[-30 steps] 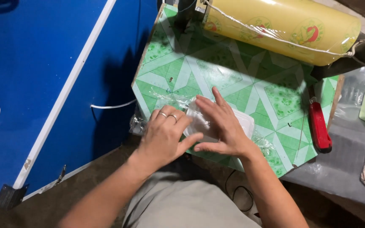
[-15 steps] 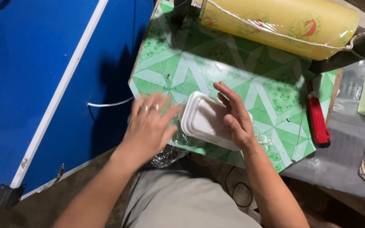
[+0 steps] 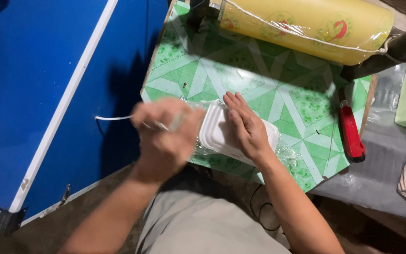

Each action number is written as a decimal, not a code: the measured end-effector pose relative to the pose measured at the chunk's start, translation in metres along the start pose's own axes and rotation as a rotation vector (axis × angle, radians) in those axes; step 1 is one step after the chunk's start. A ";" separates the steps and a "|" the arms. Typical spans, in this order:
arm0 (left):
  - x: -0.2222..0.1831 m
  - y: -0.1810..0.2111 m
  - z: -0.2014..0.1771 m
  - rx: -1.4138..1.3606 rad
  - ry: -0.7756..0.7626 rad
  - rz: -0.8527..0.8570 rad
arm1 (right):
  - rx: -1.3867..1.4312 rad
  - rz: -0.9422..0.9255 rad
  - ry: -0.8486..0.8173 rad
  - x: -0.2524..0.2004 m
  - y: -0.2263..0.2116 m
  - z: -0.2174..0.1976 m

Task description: The person places white mushrooms into a styrofoam tray, pulls plastic wrap from a dispenser over the tray, and cuts the film to seal the package.

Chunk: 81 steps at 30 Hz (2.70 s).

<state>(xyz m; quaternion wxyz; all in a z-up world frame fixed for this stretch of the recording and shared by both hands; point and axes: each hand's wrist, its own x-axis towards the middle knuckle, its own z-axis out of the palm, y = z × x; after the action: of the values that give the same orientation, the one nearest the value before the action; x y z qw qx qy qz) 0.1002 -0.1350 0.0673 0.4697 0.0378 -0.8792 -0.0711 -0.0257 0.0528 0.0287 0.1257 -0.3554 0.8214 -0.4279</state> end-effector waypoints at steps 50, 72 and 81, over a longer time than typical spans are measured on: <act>-0.052 -0.035 -0.038 -0.682 -0.180 -0.803 | -0.048 -0.189 -0.205 -0.006 -0.016 -0.009; -0.127 -0.040 -0.046 -0.010 -0.480 0.039 | -0.613 -0.439 -0.515 -0.004 -0.023 -0.010; -0.035 -0.012 -0.012 -0.798 -0.054 -0.626 | -0.265 -0.408 -0.465 -0.004 -0.005 -0.011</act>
<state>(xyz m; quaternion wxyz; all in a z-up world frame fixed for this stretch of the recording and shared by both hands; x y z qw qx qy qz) 0.1298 -0.1429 0.0438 0.3809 0.1152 -0.7418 -0.5398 -0.0264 0.0605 0.0392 0.1743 -0.6139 0.7311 -0.2414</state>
